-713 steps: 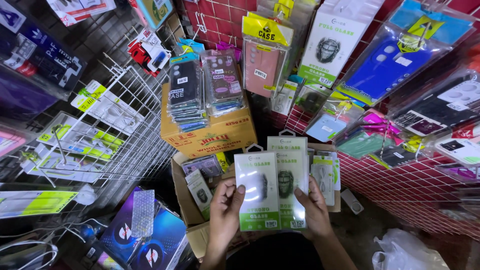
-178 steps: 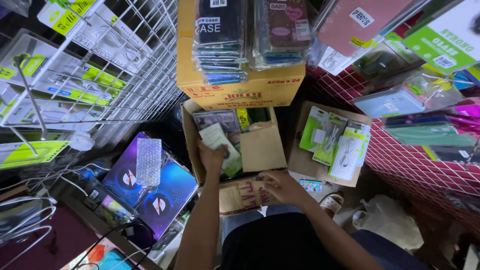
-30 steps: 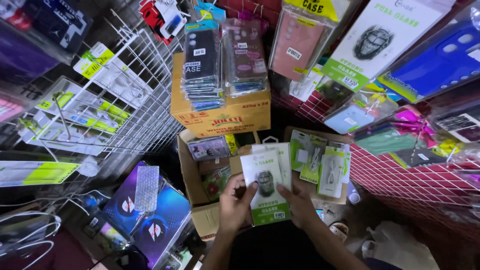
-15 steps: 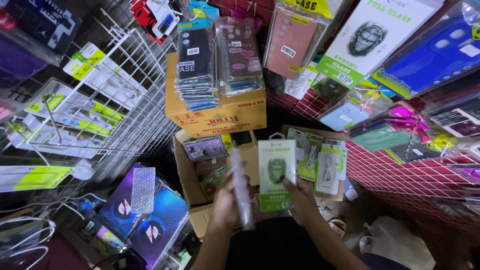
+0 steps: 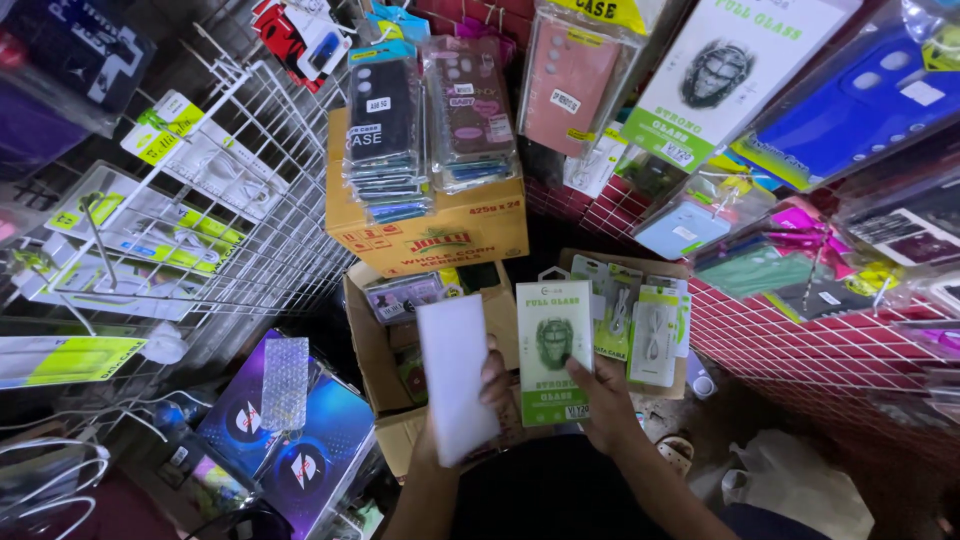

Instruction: Organizing and hanging various mobile phone accessories on a display rack.

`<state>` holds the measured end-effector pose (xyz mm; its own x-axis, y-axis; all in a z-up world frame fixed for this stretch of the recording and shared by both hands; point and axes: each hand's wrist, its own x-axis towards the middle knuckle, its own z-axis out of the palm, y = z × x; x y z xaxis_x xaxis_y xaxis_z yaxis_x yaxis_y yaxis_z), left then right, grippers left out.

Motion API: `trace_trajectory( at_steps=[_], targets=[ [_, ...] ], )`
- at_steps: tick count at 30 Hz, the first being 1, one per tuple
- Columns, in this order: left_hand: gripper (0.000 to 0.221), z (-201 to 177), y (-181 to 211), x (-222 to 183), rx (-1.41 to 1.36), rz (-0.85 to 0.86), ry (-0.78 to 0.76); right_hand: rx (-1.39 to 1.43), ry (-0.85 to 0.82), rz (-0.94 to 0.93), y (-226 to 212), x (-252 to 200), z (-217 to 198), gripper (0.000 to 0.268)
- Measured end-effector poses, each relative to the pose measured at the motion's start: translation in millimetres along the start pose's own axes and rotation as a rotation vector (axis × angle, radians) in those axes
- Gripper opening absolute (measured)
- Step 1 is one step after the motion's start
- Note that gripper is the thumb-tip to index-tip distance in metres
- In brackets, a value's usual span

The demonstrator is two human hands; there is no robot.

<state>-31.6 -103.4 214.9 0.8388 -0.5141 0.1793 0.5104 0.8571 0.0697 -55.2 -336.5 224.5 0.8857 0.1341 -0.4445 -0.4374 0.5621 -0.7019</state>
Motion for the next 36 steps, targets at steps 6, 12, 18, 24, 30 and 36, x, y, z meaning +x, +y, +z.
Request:
trace_trajectory(
  at_steps=[6,12,18,24,30,36],
  targets=[
    [0.022,50,-12,18,1.145,0.314,0.785,-0.069,-0.008,-0.032,8,1,-9,0.026],
    [0.015,62,-17,19,1.270,0.322,0.734,-0.159,-0.027,-0.073,11,0,-10,0.029],
    [0.019,53,-12,27,1.133,0.237,0.751,-0.088,-0.022,-0.084,-1,-3,0,0.030],
    [0.024,74,8,80,1.242,0.366,0.603,-0.076,0.011,-0.102,-18,-5,-1,0.032],
    [0.033,132,22,161,1.339,0.491,0.380,-0.028,0.110,-0.101,-6,6,-25,0.034],
    [0.034,153,25,240,1.407,0.521,0.259,-0.175,-0.015,-0.266,26,41,-86,0.041]
  ],
)
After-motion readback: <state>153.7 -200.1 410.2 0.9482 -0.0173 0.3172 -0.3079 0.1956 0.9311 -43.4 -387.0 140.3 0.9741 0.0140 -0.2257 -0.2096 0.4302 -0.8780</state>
